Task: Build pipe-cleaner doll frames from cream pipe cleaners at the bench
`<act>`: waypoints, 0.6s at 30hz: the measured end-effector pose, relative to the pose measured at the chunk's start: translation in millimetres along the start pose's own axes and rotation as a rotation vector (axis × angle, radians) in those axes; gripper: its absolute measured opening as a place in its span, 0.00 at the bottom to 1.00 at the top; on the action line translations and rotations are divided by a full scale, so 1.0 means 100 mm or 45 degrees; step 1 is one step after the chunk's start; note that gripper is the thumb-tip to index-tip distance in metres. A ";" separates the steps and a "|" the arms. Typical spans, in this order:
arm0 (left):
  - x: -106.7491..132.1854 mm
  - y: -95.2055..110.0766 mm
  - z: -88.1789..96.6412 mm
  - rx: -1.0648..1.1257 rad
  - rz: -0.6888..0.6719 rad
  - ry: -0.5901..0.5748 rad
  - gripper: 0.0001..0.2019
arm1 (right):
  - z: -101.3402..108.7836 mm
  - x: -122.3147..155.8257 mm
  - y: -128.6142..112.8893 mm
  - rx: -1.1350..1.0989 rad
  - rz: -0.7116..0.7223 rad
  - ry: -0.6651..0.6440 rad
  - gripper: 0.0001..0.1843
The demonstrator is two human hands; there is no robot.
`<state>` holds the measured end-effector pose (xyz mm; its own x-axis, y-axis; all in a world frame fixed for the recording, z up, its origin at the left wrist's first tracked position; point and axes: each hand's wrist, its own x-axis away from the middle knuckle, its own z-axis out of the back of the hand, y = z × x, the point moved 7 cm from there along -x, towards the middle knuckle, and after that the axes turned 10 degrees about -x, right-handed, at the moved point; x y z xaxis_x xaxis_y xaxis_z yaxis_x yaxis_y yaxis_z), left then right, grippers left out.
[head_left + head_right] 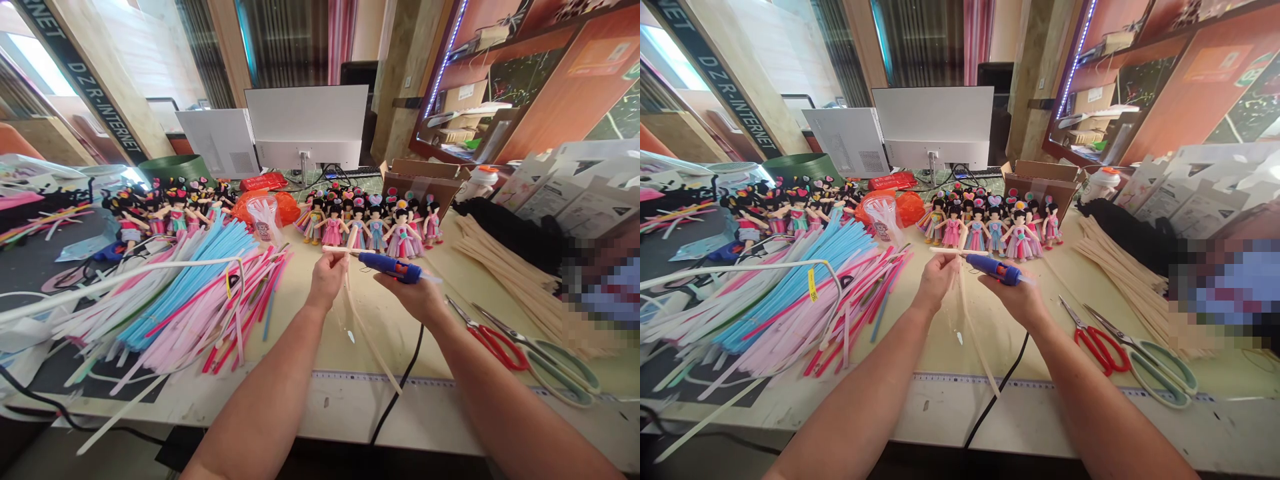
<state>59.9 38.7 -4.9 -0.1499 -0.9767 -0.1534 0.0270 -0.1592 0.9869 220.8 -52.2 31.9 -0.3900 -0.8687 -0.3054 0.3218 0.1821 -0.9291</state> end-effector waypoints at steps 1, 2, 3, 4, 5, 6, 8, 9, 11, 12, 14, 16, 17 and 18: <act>-0.01 -0.01 0.00 0.026 0.019 -0.002 0.08 | 0.01 0.00 0.01 -0.037 -0.021 0.002 0.14; -0.01 -0.03 0.00 0.053 0.038 -0.003 0.08 | 0.02 -0.01 0.02 -0.065 -0.046 0.011 0.14; -0.02 -0.04 0.01 0.081 0.058 -0.005 0.08 | 0.05 -0.02 0.05 -0.078 -0.074 0.027 0.14; -0.03 -0.06 0.01 0.110 0.078 -0.007 0.08 | 0.09 -0.04 0.07 -0.080 -0.101 0.046 0.15; -0.03 -0.07 0.02 0.137 0.100 -0.009 0.08 | 0.14 -0.06 0.10 -0.074 -0.126 0.064 0.16; -0.04 -0.08 0.02 0.161 0.122 -0.011 0.08 | 0.19 -0.10 0.13 -0.069 -0.150 0.075 0.16; -0.05 -0.10 0.03 0.209 0.163 -0.013 0.10 | 0.31 -0.17 0.20 -0.060 -0.197 0.084 0.17; -0.05 -0.10 0.04 0.230 0.176 -0.010 0.12 | 0.37 -0.21 0.24 -0.040 -0.226 0.087 0.17; -0.06 -0.10 0.05 0.261 0.189 -0.001 0.14 | 0.52 -0.25 0.34 0.042 -0.301 0.108 0.14; -0.06 -0.09 0.06 0.272 0.190 0.000 0.15 | 0.58 -0.26 0.40 0.088 -0.346 0.117 0.13; -0.07 -0.09 0.06 0.283 0.186 -0.007 0.16 | 0.68 -0.24 0.54 0.151 -0.431 0.124 0.10; -0.07 -0.08 0.06 0.289 0.180 -0.016 0.16 | 0.73 -0.21 0.65 0.197 -0.477 0.107 0.10; -0.07 -0.08 0.06 0.291 0.177 -0.019 0.16 | 0.75 -0.19 0.68 0.221 -0.487 0.093 0.10; -0.07 -0.08 0.06 0.294 0.174 -0.021 0.17 | 0.76 -0.16 0.70 0.248 -0.499 0.076 0.10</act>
<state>54.9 47.7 -11.4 -0.1763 -0.9841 -0.0190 -0.1774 0.0128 0.9841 315.3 -60.7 -11.9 -0.5624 -0.8256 0.0455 0.2938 -0.2510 -0.9223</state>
